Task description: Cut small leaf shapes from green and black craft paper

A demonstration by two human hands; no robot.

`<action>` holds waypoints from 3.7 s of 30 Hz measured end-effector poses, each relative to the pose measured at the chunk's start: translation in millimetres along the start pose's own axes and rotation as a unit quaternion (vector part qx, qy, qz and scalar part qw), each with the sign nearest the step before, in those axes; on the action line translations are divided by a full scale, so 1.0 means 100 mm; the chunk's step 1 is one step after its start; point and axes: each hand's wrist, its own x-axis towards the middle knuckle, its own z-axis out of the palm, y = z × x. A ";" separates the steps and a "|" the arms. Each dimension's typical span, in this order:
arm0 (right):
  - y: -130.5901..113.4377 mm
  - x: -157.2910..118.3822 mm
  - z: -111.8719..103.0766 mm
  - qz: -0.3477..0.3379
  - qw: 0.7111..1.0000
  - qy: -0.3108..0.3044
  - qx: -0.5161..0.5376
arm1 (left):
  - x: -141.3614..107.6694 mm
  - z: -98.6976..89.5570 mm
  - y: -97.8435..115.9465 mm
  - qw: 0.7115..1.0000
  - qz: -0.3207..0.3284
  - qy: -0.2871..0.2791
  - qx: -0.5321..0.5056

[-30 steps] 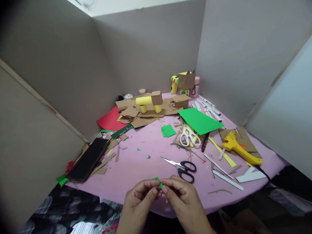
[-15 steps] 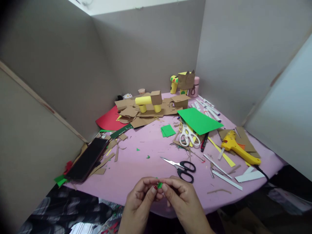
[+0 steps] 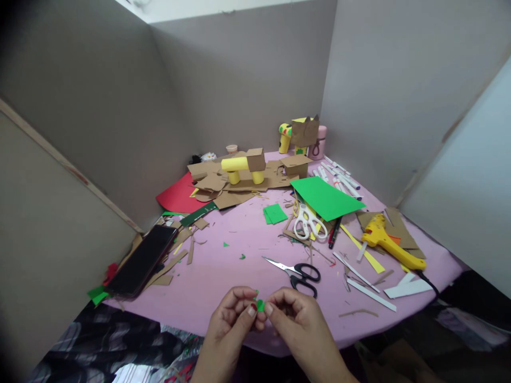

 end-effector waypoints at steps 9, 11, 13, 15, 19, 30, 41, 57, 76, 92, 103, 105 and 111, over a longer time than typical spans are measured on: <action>-0.01 -0.01 -0.01 -0.036 0.997 -0.069 -0.002 | 0.07 -0.05 0.05 0.995 -0.084 -0.040 -0.023; 0.00 0.00 -0.01 -0.040 0.996 -0.078 -0.019 | 0.07 -0.06 0.06 0.995 -0.091 -0.044 -0.025; 0.01 0.00 -0.01 -0.043 0.995 -0.080 -0.041 | 0.07 -0.06 0.07 0.994 -0.098 -0.043 -0.024; 0.02 0.00 -0.01 -0.049 0.994 -0.084 -0.056 | 0.07 -0.07 0.08 0.993 -0.106 -0.040 -0.018; 0.03 -0.01 -0.04 -0.057 0.991 -0.100 -0.065 | 0.05 -0.06 0.09 0.992 -0.116 -0.040 -0.031; 0.01 0.00 -0.08 -0.057 0.990 -0.124 -0.035 | 0.03 -0.05 0.10 0.981 -0.153 -0.067 -0.100; -0.03 0.00 -0.11 -0.066 0.987 -0.135 -0.054 | -0.01 -0.07 0.14 0.977 -0.169 -0.084 -0.103; 0.00 0.02 -0.12 -0.135 0.961 -0.074 -0.228 | 0.02 -0.09 0.15 0.991 -0.063 -0.043 0.113; 0.09 -0.02 -0.03 -0.075 0.985 -0.026 -0.155 | -0.06 -0.06 0.06 0.972 0.072 0.001 0.224; 0.10 -0.01 -0.09 -0.149 0.948 -0.046 -0.277 | 0.01 -0.14 0.21 0.948 0.035 -0.058 0.312; 0.16 0.02 -0.07 -0.131 0.956 -0.024 -0.260 | 0.07 -0.19 0.20 0.956 -0.020 -0.042 0.290; 0.15 0.01 -0.06 -0.098 0.972 -0.020 -0.215 | 0.05 -0.19 0.19 0.958 0.005 -0.014 0.287; 0.14 0.01 -0.02 -0.026 0.994 -0.043 -0.094 | -0.03 -0.18 0.13 0.861 0.236 -0.006 0.451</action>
